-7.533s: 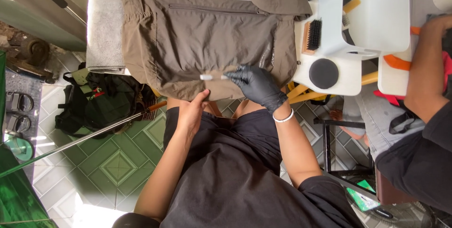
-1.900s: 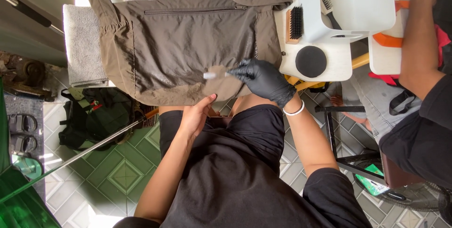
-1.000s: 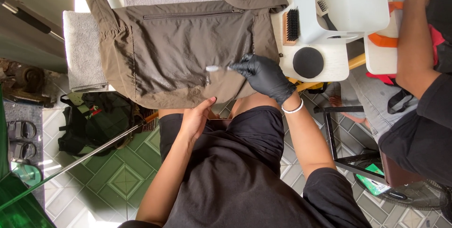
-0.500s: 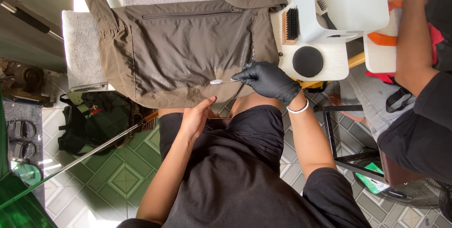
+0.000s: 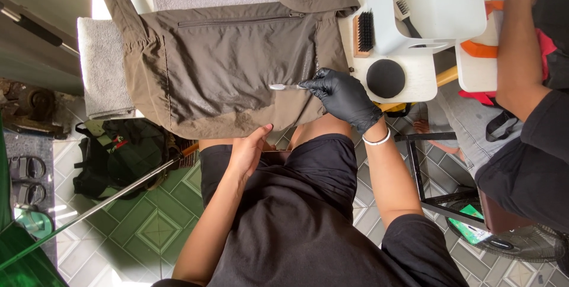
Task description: Cleaning and restoring a fabric bag using cleaning paste, a spatula for application, and a brush for scrubbing.
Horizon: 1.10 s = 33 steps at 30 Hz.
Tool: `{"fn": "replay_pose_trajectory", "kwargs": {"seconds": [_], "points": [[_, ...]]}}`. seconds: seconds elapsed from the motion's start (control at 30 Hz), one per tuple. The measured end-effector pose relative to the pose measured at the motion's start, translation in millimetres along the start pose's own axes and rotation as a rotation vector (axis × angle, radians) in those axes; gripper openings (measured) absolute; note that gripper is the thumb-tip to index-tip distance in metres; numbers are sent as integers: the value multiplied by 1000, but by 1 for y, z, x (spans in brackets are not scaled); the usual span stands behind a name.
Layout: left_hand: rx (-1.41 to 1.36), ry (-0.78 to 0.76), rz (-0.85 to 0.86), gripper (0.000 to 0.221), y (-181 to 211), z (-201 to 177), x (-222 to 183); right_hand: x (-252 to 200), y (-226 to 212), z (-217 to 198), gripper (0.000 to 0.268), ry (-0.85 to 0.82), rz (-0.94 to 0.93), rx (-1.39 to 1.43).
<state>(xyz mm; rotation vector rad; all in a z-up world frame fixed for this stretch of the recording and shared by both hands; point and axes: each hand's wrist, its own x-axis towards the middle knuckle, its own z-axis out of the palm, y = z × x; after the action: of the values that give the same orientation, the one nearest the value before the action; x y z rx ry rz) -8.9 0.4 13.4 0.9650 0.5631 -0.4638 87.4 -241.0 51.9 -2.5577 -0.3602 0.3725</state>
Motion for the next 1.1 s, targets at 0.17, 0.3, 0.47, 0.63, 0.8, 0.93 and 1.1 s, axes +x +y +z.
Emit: {"fn": "replay_pose_trajectory", "kwargs": {"seconds": [0.17, 0.3, 0.47, 0.63, 0.8, 0.93, 1.1], "points": [[4, 9, -3, 62, 3, 3, -8, -5, -5, 2, 17, -44, -11, 56], [-40, 5, 29, 77, -32, -20, 25, -10, -20, -11, 21, -125, -8, 104], [-11, -12, -8, 78, -21, -15, 21, -8, -10, -10, 22, -44, 12, 66], [-23, -36, 15, 79, -16, -10, 19, -5, -6, -11, 22, 22, 16, 17], [-25, -19, 4, 79, -5, -3, 3, -1, -3, -6, 19, 21, 2, -35], [-12, -15, -6, 77, -32, -24, 24, -4, -13, 1, 20, -93, -30, 56], [-4, 7, -23, 72, 2, 2, -2, 0, -17, 8, 21, -119, -43, 180]]}}
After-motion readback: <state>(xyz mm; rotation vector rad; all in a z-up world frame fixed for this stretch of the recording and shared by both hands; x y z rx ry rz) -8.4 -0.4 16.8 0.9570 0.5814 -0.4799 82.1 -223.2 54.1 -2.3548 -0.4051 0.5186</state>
